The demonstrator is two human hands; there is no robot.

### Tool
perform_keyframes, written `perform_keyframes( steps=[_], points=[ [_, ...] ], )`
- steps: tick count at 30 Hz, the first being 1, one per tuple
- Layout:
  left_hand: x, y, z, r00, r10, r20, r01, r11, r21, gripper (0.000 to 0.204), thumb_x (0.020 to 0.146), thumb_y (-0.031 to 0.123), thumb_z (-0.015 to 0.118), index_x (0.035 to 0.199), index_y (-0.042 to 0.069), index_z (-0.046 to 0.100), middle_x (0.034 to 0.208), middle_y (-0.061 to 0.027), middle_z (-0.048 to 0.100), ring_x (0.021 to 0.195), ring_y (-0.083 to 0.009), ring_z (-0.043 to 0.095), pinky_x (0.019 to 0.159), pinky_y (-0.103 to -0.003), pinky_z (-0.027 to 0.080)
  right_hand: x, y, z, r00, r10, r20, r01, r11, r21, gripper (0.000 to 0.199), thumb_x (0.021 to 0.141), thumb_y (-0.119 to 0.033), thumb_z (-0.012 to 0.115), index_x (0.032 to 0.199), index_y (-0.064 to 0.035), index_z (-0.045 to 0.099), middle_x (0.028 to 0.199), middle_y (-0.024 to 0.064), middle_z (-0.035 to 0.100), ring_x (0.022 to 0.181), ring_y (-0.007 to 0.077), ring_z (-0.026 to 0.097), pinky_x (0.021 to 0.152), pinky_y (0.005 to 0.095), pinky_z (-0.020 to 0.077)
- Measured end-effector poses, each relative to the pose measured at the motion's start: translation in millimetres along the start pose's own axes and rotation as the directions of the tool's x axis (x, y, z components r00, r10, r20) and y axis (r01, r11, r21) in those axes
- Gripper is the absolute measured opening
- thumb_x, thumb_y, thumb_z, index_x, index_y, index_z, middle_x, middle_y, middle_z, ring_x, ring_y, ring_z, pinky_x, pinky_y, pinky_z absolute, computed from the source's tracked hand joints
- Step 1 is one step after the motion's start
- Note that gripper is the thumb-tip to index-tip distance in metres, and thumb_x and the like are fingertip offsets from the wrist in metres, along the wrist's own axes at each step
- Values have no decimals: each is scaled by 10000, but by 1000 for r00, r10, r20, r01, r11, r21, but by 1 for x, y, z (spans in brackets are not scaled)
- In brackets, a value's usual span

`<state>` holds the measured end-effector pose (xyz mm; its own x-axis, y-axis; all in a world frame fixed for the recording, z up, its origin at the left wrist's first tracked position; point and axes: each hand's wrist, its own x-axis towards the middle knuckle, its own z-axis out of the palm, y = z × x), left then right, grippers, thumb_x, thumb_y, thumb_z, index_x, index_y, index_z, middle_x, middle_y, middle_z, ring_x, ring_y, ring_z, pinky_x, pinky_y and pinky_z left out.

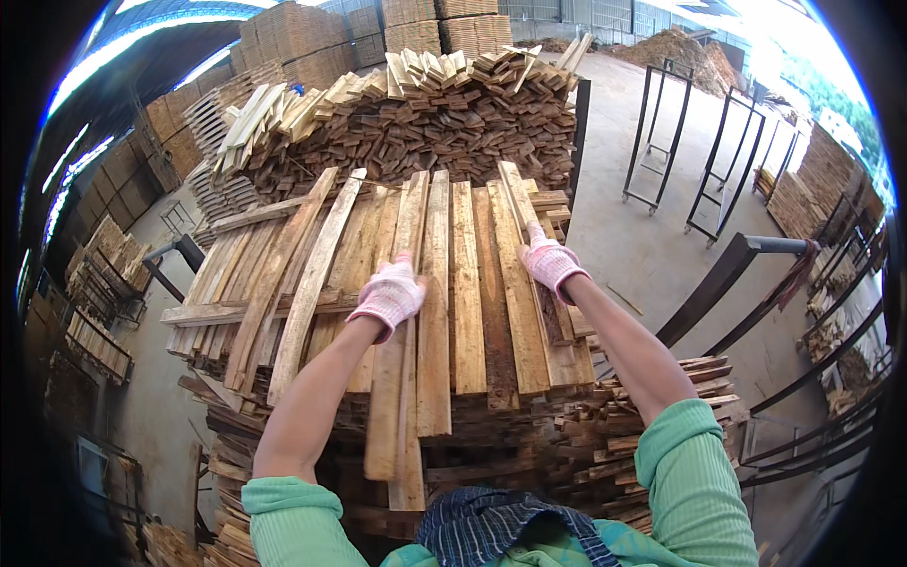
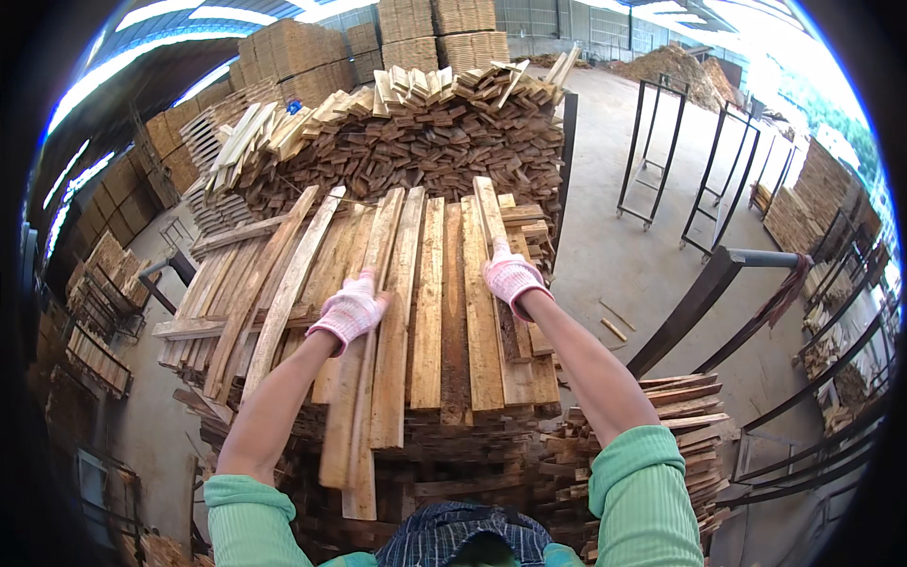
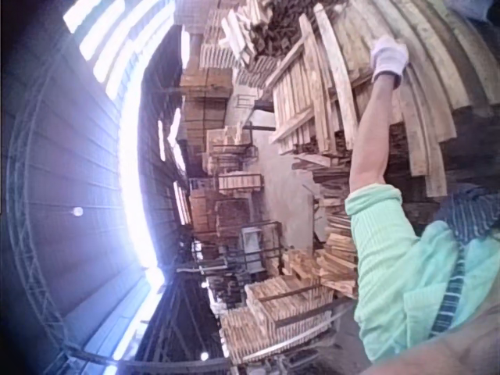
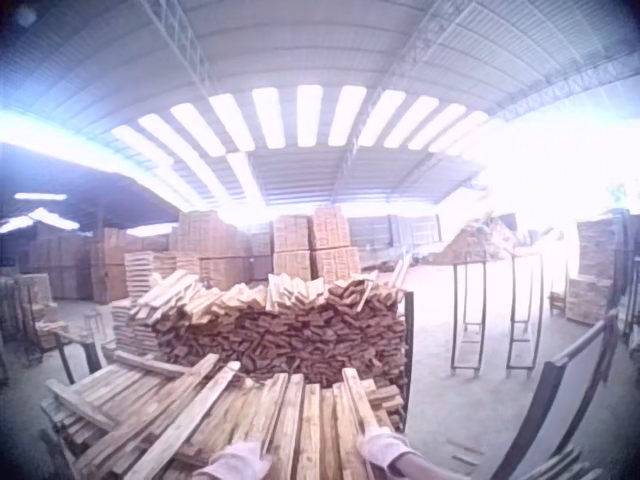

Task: The person picks up wooden planks from one stack and places them onto another stack by hand in an industrial setting.

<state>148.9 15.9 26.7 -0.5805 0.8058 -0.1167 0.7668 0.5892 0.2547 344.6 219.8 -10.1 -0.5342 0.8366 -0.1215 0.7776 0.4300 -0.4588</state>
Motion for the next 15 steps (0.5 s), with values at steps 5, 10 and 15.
perform_keyframes(
  steps=[5, 10, 15],
  points=[
    [16, -28, 13, 987, 10, -163, -46, 974, -224, 725, 865, 322, 677, 1471, 42, 393, 1336, -303, 564, 1231, -436, 572, 1027, -474, 478, -16, 38, -38, 989, -74, -127, 72, 997, -23, 716, 966, -385, 499, 1586, -126, 252, 1186, 309, 659, 1101, 400, 661, 917, 492, 527],
    [-13, -38, 2, 993, -45, -110, -8, 896, -443, 694, 892, 244, 708, 1465, -6, 406, 1383, -256, 570, 1286, -321, 560, 1081, -370, 435, -65, 48, -37, 996, -87, -20, 86, 996, -32, 601, 985, -245, 524, 1524, -39, 359, 1332, 263, 600, 1079, 405, 672, 905, 447, 550],
    [-34, -20, -6, 966, 68, -249, -102, 986, -130, 698, 903, 393, 634, 1475, 60, 413, 1338, -281, 584, 1185, -408, 599, 1019, -463, 477, -32, 70, 17, 976, -196, 93, 216, 854, -473, 468, 1027, -240, 446, 1442, -26, 473, 1404, 212, 579, 1180, 418, 625, 979, 456, 511]
  ],
)
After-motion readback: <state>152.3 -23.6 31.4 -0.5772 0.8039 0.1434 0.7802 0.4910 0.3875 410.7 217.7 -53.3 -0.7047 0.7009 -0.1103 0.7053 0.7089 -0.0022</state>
